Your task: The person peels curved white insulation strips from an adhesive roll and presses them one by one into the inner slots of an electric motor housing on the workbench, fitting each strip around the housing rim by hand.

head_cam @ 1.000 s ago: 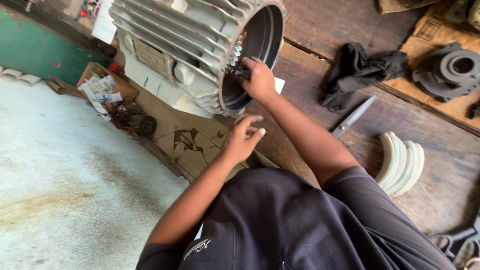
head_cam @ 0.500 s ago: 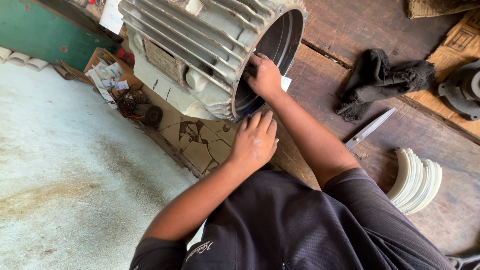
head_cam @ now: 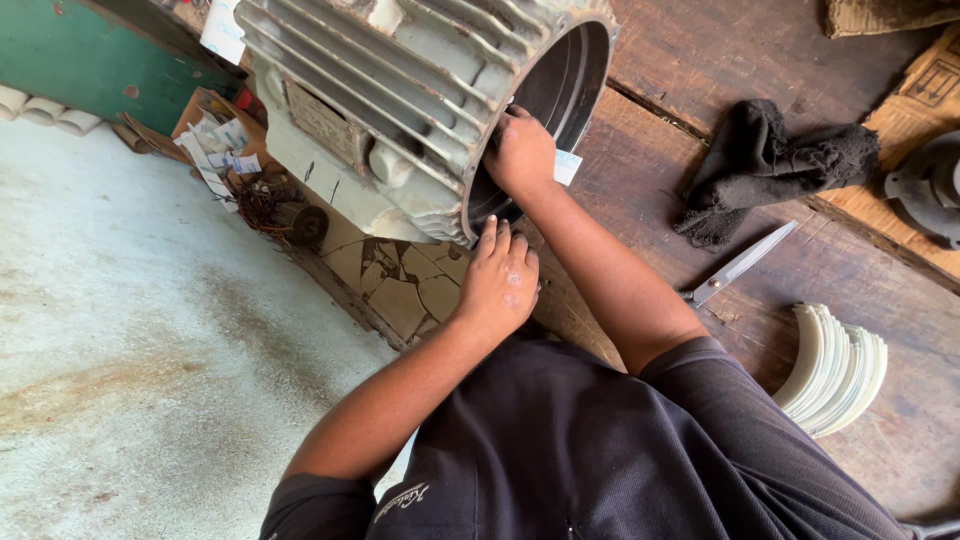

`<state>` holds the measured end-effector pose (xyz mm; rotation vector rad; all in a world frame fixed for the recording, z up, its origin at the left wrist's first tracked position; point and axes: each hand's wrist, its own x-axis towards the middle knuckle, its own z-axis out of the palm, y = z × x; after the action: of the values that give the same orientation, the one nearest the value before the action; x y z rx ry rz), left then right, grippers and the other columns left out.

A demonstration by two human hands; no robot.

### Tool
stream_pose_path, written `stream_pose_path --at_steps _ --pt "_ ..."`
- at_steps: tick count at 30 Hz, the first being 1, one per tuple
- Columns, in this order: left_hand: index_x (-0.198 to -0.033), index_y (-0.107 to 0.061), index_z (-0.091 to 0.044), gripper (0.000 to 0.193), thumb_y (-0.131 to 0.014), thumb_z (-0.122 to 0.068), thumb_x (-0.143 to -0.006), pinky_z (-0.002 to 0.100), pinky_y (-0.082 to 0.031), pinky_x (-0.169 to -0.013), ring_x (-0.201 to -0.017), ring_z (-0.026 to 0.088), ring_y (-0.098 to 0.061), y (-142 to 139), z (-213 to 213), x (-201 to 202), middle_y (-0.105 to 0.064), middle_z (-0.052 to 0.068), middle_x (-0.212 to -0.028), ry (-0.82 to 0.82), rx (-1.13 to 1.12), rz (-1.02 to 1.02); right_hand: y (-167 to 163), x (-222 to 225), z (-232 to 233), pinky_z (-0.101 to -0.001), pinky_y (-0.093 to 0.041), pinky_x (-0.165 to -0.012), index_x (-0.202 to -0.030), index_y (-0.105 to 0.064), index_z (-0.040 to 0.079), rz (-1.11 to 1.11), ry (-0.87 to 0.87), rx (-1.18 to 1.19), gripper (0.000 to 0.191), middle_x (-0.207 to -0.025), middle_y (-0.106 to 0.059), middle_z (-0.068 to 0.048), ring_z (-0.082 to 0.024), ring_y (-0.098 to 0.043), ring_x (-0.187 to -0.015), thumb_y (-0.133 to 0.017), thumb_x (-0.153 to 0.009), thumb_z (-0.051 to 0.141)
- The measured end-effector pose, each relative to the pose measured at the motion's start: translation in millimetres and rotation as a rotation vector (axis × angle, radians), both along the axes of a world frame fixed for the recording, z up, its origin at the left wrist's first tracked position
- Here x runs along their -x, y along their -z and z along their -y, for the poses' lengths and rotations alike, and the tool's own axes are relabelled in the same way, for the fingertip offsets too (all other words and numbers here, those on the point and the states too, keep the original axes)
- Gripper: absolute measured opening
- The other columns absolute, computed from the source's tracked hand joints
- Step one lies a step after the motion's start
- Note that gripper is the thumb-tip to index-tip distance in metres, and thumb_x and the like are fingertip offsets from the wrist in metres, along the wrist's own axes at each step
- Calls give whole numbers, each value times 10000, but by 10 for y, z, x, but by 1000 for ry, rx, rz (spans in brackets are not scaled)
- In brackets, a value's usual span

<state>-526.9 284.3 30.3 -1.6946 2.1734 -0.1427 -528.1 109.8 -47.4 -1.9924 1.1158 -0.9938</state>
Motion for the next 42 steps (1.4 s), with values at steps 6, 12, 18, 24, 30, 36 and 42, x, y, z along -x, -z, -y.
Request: stream_pose_path --at_steps 6,12,18,24,30,36,42 --pt "-1085 -719 31 443 -646 -350 -872 523 -203 -1218 -1314 417 -505 -7 -25 -43 -643 238 -1193 26 11 0 30 -77 88 -513 -560 -731 -924 -753 42 -74 42 -79 183 -1011 -708 -209 -445 -685 -888 -765 -784 159" --pt "-1037 -738 22 365 -611 -285 -884 516 -209 -1222 -1298 426 -521 49 -49 -80 -657 234 -1134 48 66 -25 97 -102 104 -503 -579 -747 -935 -751 37 -102 12 -54 194 -970 -715 -223 -457 -691 -899 -716 -745 50" --pt "-1045 -741 16 350 -585 -265 -907 517 -209 -1225 -1291 421 -528 88 -65 -90 -661 228 -1133 57 58 -8 152 -91 -1 -512 -574 -740 -962 -745 8 2 23 32 214 -996 -700 -252 -469 -686 -881 -699 -753 1" --pt "-1063 -738 13 394 -611 -311 -879 515 -208 -1218 -1290 410 -523 63 -50 -64 -660 221 -1152 39 35 -17 122 2 -131 -478 -579 -785 -1037 -732 47 46 -40 117 280 -1101 -700 -211 -419 -688 -968 -704 -759 36" --pt "-1041 -736 3 394 -658 -345 -874 512 -206 -1224 -1325 415 -506 4 -32 -48 -656 211 -1154 25 3 1 42 266 -148 -486 -555 -686 -1105 -731 104 -138 -133 151 311 -1038 -656 -212 -408 -675 -858 -790 -819 211" --pt "-1057 -733 -2 443 -676 -397 -865 510 -193 -1223 -1342 408 -486 -30 -11 -12 -649 206 -1177 4 -38 15 42 326 -102 -501 -549 -700 -1131 -654 -34 -87 -150 84 392 -1002 -672 -205 -426 -676 -851 -767 -845 210" --pt "-1074 -735 -6 463 -678 -414 -863 510 -187 -1220 -1353 405 -473 -60 -7 0 -649 201 -1197 -7 -62 27 158 282 -32 -503 -560 -709 -906 -718 4 -128 -185 119 213 -955 -683 -204 -421 -685 -830 -745 -904 215"
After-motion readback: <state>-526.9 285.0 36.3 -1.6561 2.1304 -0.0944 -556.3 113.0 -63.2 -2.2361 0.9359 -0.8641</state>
